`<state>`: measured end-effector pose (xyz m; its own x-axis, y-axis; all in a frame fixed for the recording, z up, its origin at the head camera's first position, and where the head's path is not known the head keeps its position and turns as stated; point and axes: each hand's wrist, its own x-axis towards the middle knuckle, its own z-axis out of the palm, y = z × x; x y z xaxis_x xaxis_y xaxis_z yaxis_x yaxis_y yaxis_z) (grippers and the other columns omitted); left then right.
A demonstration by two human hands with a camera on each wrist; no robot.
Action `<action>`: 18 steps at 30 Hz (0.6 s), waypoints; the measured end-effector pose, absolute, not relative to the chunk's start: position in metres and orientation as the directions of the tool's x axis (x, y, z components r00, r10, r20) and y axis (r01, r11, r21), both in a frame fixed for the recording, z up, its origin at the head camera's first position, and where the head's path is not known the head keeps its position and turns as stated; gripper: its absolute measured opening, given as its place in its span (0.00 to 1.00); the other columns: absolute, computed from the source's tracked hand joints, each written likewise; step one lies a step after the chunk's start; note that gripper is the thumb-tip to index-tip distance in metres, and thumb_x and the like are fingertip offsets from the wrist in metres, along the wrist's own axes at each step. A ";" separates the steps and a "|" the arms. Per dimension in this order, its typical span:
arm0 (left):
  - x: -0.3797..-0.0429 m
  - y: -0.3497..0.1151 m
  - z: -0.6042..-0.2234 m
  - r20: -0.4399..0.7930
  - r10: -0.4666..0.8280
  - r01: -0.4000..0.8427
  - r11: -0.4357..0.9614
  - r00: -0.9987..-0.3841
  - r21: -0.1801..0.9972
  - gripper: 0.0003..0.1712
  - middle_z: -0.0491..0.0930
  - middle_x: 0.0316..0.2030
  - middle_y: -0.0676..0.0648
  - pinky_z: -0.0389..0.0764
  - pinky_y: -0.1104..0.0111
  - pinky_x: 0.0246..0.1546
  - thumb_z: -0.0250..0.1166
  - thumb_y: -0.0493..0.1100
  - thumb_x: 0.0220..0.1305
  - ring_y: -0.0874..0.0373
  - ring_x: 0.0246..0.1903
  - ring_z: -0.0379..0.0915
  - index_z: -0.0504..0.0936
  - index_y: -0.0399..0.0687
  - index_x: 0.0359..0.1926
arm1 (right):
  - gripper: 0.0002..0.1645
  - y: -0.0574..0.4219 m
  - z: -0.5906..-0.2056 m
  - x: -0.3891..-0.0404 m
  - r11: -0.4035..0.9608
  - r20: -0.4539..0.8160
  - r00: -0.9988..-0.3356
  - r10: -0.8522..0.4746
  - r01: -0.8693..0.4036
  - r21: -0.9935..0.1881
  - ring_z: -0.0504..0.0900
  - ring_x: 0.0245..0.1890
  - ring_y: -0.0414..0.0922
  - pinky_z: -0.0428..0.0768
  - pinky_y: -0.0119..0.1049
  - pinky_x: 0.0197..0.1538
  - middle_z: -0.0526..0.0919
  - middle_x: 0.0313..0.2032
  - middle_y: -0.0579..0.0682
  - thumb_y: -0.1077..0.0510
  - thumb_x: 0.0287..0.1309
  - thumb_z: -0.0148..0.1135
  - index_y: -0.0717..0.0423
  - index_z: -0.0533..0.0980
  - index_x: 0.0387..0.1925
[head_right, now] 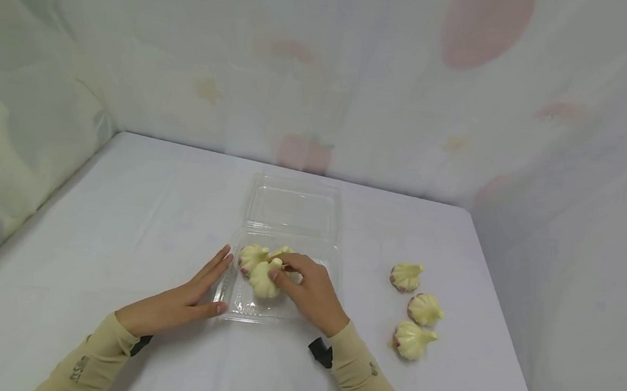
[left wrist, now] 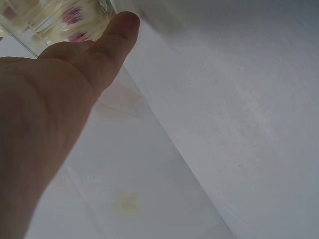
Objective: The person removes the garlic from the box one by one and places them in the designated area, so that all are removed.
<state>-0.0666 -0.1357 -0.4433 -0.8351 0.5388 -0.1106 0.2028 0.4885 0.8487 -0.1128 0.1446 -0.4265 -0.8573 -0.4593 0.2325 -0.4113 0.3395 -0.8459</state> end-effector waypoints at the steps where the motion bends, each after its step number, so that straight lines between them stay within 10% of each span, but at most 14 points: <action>1: -0.067 -0.136 -0.444 -0.110 0.538 0.204 0.490 -0.835 0.847 0.51 0.23 0.79 0.49 0.49 0.42 0.70 0.59 0.54 0.76 0.46 0.77 0.28 0.33 0.46 0.81 | 0.12 0.145 -0.426 -0.113 0.335 0.241 -0.860 -0.450 -0.413 -0.847 0.83 0.49 0.41 0.77 0.55 0.55 0.84 0.52 0.40 0.52 0.68 0.66 0.47 0.83 0.51; 18: -0.065 -0.136 -0.441 -0.110 0.536 0.200 0.487 -0.837 0.850 0.51 0.23 0.80 0.49 0.49 0.42 0.70 0.58 0.54 0.76 0.47 0.77 0.28 0.34 0.46 0.81 | 0.11 0.153 -0.383 -0.106 0.314 0.300 -0.892 -0.338 -0.408 -0.857 0.83 0.50 0.50 0.79 0.41 0.56 0.85 0.48 0.58 0.67 0.66 0.64 0.67 0.81 0.49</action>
